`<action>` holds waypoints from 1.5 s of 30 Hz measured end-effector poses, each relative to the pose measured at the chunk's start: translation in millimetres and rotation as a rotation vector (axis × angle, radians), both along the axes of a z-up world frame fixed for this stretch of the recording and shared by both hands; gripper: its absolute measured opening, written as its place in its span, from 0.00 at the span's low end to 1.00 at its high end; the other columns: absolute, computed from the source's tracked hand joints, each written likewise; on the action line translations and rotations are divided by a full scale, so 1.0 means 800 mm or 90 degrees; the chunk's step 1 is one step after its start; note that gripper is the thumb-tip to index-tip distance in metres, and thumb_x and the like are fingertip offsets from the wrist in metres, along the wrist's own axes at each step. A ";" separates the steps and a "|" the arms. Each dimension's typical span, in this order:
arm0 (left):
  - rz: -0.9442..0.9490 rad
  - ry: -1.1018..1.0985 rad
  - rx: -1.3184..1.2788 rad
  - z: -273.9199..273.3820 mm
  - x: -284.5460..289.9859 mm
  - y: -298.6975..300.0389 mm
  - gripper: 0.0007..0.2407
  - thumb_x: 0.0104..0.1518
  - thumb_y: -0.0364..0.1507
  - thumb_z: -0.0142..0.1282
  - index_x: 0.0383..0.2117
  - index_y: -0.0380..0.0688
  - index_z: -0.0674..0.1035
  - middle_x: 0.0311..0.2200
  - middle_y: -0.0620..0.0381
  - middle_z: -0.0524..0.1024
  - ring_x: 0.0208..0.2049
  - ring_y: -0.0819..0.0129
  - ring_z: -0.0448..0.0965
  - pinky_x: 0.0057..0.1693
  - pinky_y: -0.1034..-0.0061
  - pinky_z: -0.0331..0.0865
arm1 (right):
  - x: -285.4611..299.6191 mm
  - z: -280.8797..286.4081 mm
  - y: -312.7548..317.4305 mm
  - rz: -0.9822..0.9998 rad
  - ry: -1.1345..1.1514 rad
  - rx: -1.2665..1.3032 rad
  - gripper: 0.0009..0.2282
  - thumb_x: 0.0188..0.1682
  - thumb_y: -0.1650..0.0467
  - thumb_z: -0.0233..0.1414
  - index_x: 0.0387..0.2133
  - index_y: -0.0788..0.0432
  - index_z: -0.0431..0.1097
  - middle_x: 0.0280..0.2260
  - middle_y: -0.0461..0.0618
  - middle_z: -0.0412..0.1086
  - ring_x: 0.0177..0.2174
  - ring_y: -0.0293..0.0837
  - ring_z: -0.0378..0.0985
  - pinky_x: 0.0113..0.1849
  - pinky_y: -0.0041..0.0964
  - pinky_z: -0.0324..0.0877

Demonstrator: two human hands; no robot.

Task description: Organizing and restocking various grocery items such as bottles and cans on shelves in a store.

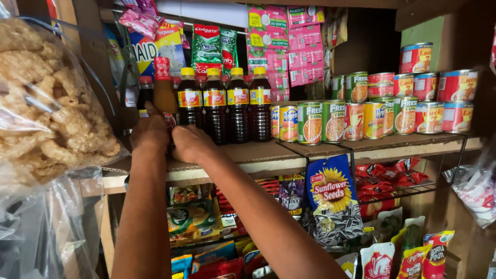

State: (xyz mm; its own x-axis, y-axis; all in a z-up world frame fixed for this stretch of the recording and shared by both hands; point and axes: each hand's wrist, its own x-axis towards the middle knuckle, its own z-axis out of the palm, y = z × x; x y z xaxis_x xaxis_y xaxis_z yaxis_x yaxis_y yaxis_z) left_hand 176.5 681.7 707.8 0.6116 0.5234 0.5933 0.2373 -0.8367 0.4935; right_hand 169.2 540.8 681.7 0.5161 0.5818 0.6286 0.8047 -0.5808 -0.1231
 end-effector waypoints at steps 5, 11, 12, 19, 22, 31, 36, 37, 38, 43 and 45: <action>-0.005 -0.019 0.040 -0.008 0.026 0.021 0.22 0.66 0.28 0.42 0.67 0.40 0.55 0.52 0.28 0.75 0.53 0.35 0.77 0.56 0.50 0.71 | -0.016 0.002 -0.005 0.048 0.010 0.051 0.21 0.38 0.73 0.55 0.49 0.58 0.69 0.46 0.62 0.73 0.47 0.63 0.75 0.46 0.56 0.71; -0.001 -0.018 0.066 -0.005 0.001 0.005 0.24 0.62 0.23 0.48 0.66 0.42 0.57 0.53 0.28 0.74 0.54 0.35 0.76 0.57 0.50 0.71 | 0.003 0.000 0.005 -0.009 0.024 -0.028 0.14 0.42 0.71 0.55 0.41 0.60 0.77 0.48 0.61 0.74 0.49 0.60 0.77 0.49 0.53 0.73; -0.002 -0.010 0.064 -0.006 0.000 0.004 0.25 0.61 0.23 0.49 0.66 0.42 0.57 0.53 0.28 0.74 0.53 0.35 0.76 0.56 0.50 0.71 | 0.004 0.000 0.005 -0.006 0.021 -0.028 0.14 0.42 0.71 0.55 0.42 0.60 0.77 0.48 0.61 0.74 0.49 0.59 0.77 0.49 0.53 0.73; -0.003 -0.050 0.062 -0.008 0.026 0.023 0.17 0.69 0.27 0.43 0.63 0.43 0.62 0.53 0.28 0.74 0.53 0.32 0.76 0.55 0.48 0.71 | 0.018 -0.007 0.010 -0.005 -0.026 -0.014 0.15 0.42 0.72 0.55 0.43 0.62 0.75 0.54 0.61 0.69 0.52 0.60 0.74 0.50 0.53 0.72; 0.003 -0.011 0.069 -0.008 0.013 0.013 0.22 0.64 0.25 0.47 0.64 0.41 0.60 0.52 0.27 0.75 0.52 0.33 0.77 0.55 0.49 0.72 | -0.002 -0.002 0.004 -0.021 -0.009 -0.024 0.16 0.41 0.71 0.56 0.44 0.61 0.75 0.56 0.58 0.66 0.53 0.60 0.72 0.50 0.53 0.70; 0.004 -0.011 0.109 -0.010 0.004 0.009 0.27 0.62 0.25 0.49 0.69 0.38 0.56 0.51 0.27 0.75 0.52 0.34 0.78 0.55 0.50 0.72 | 0.005 -0.005 0.007 -0.019 0.004 -0.030 0.15 0.43 0.71 0.53 0.44 0.59 0.76 0.57 0.56 0.68 0.53 0.59 0.73 0.50 0.53 0.71; 0.008 -0.001 0.106 -0.010 0.016 0.018 0.29 0.64 0.25 0.47 0.71 0.40 0.52 0.53 0.28 0.74 0.53 0.35 0.77 0.57 0.51 0.71 | -0.003 -0.001 0.002 -0.031 0.027 -0.046 0.15 0.44 0.69 0.54 0.44 0.57 0.77 0.54 0.56 0.71 0.52 0.58 0.74 0.50 0.53 0.72; 0.009 0.000 0.107 -0.011 0.020 0.020 0.28 0.64 0.25 0.47 0.71 0.40 0.52 0.54 0.28 0.74 0.54 0.35 0.76 0.57 0.51 0.71 | -0.003 -0.001 0.003 -0.038 0.036 -0.057 0.15 0.44 0.68 0.54 0.44 0.57 0.77 0.54 0.56 0.72 0.52 0.58 0.76 0.50 0.52 0.73; 0.007 0.000 0.106 -0.010 0.022 0.022 0.28 0.64 0.25 0.47 0.71 0.40 0.52 0.54 0.28 0.74 0.54 0.35 0.76 0.57 0.51 0.71 | -0.006 0.000 0.001 -0.040 0.036 -0.058 0.15 0.44 0.68 0.54 0.44 0.57 0.77 0.54 0.56 0.72 0.52 0.58 0.76 0.50 0.52 0.73; 0.007 -0.004 0.077 -0.009 0.024 0.025 0.23 0.68 0.27 0.42 0.70 0.44 0.56 0.55 0.29 0.73 0.55 0.33 0.75 0.58 0.49 0.70 | -0.001 -0.001 0.003 -0.045 0.036 -0.057 0.15 0.44 0.66 0.54 0.44 0.55 0.77 0.53 0.56 0.72 0.52 0.58 0.75 0.50 0.53 0.72; 0.009 0.002 0.071 -0.010 0.012 0.015 0.22 0.67 0.26 0.44 0.68 0.44 0.59 0.55 0.29 0.73 0.56 0.33 0.75 0.59 0.49 0.70 | 0.006 -0.003 0.006 -0.045 0.035 -0.054 0.15 0.44 0.66 0.54 0.44 0.55 0.78 0.53 0.56 0.72 0.51 0.58 0.76 0.50 0.53 0.72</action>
State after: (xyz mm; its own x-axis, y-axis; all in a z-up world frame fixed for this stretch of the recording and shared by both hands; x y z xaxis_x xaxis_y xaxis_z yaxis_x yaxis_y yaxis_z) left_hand 185.8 693.9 700.0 0.6073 0.4628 0.6457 0.2507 -0.8829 0.3970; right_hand 174.1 545.8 679.2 0.5897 0.5931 0.5481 0.7549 -0.6460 -0.1132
